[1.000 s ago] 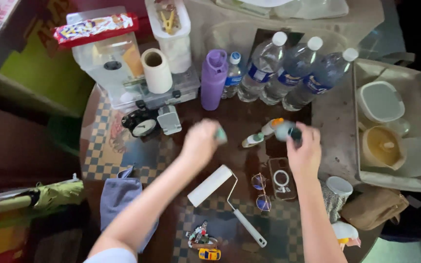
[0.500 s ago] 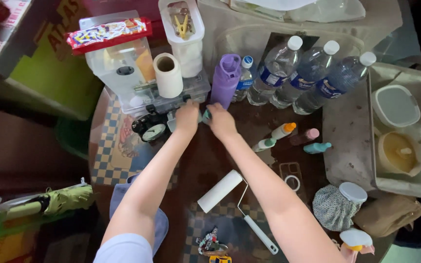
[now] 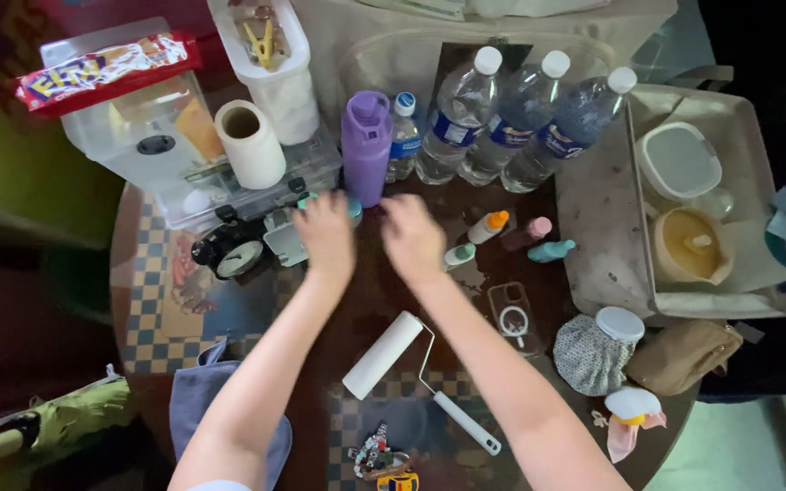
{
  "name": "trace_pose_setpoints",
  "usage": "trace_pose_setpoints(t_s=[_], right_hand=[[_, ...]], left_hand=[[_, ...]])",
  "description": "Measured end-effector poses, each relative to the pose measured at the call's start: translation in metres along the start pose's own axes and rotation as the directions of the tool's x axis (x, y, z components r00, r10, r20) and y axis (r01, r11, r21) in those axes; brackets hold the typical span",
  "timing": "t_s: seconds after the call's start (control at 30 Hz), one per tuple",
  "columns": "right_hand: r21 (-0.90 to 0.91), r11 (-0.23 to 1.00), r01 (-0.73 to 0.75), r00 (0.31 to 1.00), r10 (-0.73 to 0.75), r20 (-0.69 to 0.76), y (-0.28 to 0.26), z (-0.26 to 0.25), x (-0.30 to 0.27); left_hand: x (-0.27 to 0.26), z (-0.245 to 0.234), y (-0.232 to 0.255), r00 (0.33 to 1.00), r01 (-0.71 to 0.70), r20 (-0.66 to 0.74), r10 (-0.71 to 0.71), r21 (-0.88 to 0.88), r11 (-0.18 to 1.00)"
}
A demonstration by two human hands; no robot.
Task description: The person clears a cluttered table by moving various items such as bottles, a toy car, and a pouch to one side. They then use a lint roller to clean the table surface and later adjust a mattress on the floor.
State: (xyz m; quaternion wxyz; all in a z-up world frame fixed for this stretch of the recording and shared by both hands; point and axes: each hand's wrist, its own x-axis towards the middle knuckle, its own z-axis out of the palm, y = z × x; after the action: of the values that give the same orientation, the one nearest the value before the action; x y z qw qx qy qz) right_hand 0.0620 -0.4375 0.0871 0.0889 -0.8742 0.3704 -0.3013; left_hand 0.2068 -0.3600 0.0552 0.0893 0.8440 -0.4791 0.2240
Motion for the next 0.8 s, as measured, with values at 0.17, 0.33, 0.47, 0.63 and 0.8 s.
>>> trace_pose_setpoints(t_s=[0.17,0.33,0.47,0.63,0.8], right_hand=[[-0.147,0.961,-0.236,0.970,0.224,-0.096,0.100,-0.078,-0.006],[-0.324,0.921,-0.218,0.903,0.316,0.290,0.173,-0.081,-0.011],[-0.266,0.947,-0.182,0.901,0.269,0.341,0.186,-0.063,-0.011],[-0.145,0.979,-0.146,0.892,0.193,0.409,0.118,-0.058,0.001],[0.018,1.000,-0.019,0.833,0.006,0.554,0.041,-0.029,0.016]], left_hand=[[-0.019,-0.032,0.095,0.980,-0.134,0.062,0.188,-0.488,0.862],[-0.037,0.000,0.168,0.952,-0.260,-0.007,0.306,-0.549,0.795],[-0.039,0.020,0.174,0.952,-0.224,0.071,0.298,-0.504,0.834],[-0.027,0.000,0.107,0.967,-0.175,0.118,0.225,-0.332,0.927],[-0.020,0.016,0.015,0.932,0.040,0.350,0.099,-0.371,0.928]])
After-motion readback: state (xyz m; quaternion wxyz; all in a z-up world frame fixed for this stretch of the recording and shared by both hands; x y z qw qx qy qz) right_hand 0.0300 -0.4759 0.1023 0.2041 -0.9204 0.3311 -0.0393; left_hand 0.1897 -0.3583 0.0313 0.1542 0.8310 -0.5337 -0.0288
